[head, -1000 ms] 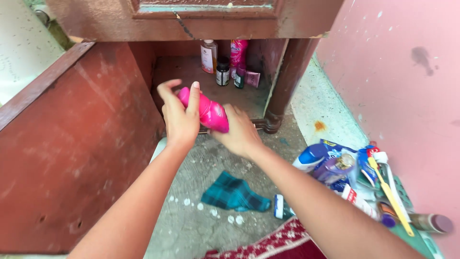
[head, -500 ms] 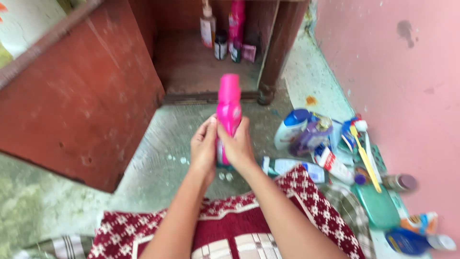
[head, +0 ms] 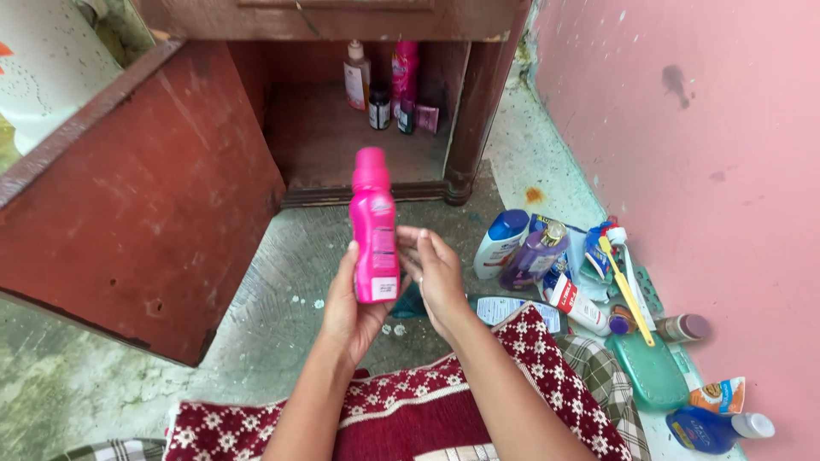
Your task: The person removes various toiletries and personal care items from a wooden cabinet and places them on the floor. They then use a cloth to wipe the inside of the cabinet and a drawer before placing the cloth inside the drawer.
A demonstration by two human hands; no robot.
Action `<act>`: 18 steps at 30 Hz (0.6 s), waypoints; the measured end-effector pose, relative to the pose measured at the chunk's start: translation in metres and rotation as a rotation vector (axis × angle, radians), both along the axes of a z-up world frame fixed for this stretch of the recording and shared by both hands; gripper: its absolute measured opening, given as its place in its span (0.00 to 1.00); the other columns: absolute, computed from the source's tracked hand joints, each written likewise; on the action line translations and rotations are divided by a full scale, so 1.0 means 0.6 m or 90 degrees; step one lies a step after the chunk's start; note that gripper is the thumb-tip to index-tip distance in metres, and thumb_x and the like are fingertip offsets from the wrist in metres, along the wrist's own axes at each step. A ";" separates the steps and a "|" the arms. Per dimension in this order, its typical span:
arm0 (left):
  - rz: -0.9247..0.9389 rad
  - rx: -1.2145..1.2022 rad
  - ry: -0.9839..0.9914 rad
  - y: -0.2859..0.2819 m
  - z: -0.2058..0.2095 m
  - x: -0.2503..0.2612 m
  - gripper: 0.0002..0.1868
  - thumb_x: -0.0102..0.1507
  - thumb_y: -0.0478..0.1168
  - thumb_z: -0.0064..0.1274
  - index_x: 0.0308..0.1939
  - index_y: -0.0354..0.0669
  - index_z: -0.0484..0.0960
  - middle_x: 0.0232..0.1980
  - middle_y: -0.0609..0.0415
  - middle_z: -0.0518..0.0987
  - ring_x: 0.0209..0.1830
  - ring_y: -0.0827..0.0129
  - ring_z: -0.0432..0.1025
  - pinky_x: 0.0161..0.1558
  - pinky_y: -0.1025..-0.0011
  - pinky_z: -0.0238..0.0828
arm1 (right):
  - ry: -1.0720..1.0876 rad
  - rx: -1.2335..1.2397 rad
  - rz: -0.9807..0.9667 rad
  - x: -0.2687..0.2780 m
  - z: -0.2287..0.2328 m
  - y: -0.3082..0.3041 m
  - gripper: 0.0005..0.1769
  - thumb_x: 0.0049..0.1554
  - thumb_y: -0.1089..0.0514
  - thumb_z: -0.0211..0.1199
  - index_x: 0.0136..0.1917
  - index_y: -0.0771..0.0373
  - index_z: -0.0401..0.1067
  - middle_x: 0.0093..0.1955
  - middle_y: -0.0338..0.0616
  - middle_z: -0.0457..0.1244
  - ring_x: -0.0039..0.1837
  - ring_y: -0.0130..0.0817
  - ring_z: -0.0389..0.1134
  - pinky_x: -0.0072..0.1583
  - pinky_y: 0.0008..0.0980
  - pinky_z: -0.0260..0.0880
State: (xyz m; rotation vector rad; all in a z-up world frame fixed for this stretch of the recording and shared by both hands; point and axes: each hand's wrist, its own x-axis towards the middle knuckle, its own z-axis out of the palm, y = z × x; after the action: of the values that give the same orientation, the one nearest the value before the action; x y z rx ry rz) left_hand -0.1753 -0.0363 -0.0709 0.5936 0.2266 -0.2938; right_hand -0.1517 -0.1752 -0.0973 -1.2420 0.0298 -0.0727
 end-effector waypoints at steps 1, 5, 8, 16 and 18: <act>0.002 -0.014 0.007 0.003 -0.001 0.002 0.29 0.68 0.54 0.45 0.65 0.38 0.68 0.50 0.50 0.79 0.47 0.67 0.77 0.50 0.62 0.81 | 0.008 -0.009 -0.002 0.001 -0.002 0.001 0.28 0.69 0.46 0.43 0.67 0.69 0.70 0.64 0.51 0.66 0.67 0.37 0.68 0.70 0.39 0.68; 0.052 0.072 -0.045 0.012 -0.017 0.007 0.29 0.69 0.50 0.45 0.71 0.40 0.67 0.53 0.47 0.77 0.49 0.64 0.74 0.53 0.60 0.74 | -0.003 -0.083 0.006 -0.003 -0.007 0.003 0.26 0.69 0.48 0.46 0.68 0.68 0.70 0.65 0.54 0.66 0.69 0.42 0.67 0.71 0.41 0.67; 0.110 0.229 -0.134 0.014 -0.028 0.018 0.30 0.70 0.43 0.44 0.76 0.44 0.60 0.65 0.52 0.72 0.61 0.69 0.69 0.61 0.66 0.68 | 0.012 -0.133 0.059 -0.010 0.003 0.009 0.26 0.68 0.47 0.47 0.72 0.63 0.67 0.69 0.52 0.65 0.71 0.39 0.66 0.70 0.39 0.66; 0.112 0.229 -0.209 0.019 -0.042 0.028 0.30 0.67 0.32 0.44 0.75 0.36 0.62 0.72 0.47 0.71 0.67 0.68 0.69 0.66 0.69 0.67 | 0.085 -0.123 0.091 -0.027 0.033 0.025 0.44 0.56 0.58 0.61 0.81 0.52 0.47 0.77 0.46 0.53 0.67 0.38 0.67 0.63 0.41 0.75; 0.111 0.210 -0.207 0.021 -0.043 0.030 0.30 0.66 0.30 0.48 0.73 0.34 0.64 0.71 0.45 0.72 0.67 0.68 0.69 0.67 0.69 0.66 | 0.088 -0.056 0.112 -0.024 0.030 0.019 0.39 0.59 0.60 0.61 0.80 0.58 0.50 0.78 0.48 0.54 0.69 0.36 0.66 0.63 0.41 0.76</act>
State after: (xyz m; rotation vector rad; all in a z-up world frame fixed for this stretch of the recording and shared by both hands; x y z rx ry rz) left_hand -0.1572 -0.0238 -0.0965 0.9303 0.0099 0.0137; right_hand -0.1661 -0.1638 -0.0791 -1.3316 0.0372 0.1653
